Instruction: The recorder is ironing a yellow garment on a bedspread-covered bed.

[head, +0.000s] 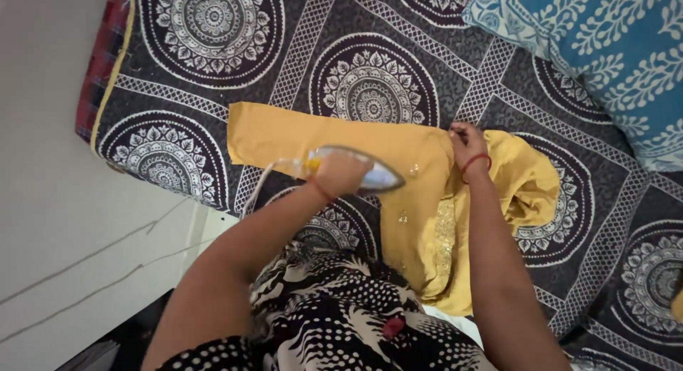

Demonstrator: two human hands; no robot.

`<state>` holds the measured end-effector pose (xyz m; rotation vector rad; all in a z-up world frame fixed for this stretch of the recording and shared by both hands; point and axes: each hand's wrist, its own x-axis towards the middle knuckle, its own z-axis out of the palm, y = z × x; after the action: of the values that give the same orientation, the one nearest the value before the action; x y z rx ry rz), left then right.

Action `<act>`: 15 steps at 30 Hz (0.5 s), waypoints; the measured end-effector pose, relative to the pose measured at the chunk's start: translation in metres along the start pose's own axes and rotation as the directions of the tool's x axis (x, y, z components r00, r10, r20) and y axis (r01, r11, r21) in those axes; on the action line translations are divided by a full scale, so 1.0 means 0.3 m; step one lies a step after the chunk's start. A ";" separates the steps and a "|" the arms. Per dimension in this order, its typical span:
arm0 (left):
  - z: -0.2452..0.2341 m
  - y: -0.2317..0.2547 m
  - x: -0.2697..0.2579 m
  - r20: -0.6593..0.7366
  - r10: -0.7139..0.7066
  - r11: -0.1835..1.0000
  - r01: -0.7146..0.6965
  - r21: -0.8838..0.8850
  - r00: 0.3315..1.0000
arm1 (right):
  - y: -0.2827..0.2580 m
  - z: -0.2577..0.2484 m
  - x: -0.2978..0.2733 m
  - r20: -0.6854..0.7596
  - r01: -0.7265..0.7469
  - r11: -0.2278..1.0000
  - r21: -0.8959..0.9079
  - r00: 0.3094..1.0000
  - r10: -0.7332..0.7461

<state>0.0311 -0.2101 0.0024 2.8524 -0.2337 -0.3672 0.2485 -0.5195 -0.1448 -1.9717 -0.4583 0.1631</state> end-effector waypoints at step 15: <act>-0.240 -0.416 0.013 -0.103 -0.351 0.936 0.348 -0.043 0.931 | -0.366 0.421 -0.242 0.183 0.226 0.737 -0.637 0.973 -0.140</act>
<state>0.0698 -0.0753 0.0351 2.8731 0.3040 -0.2752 0.1152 -0.4005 -0.1079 -2.5980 -0.8841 -0.0123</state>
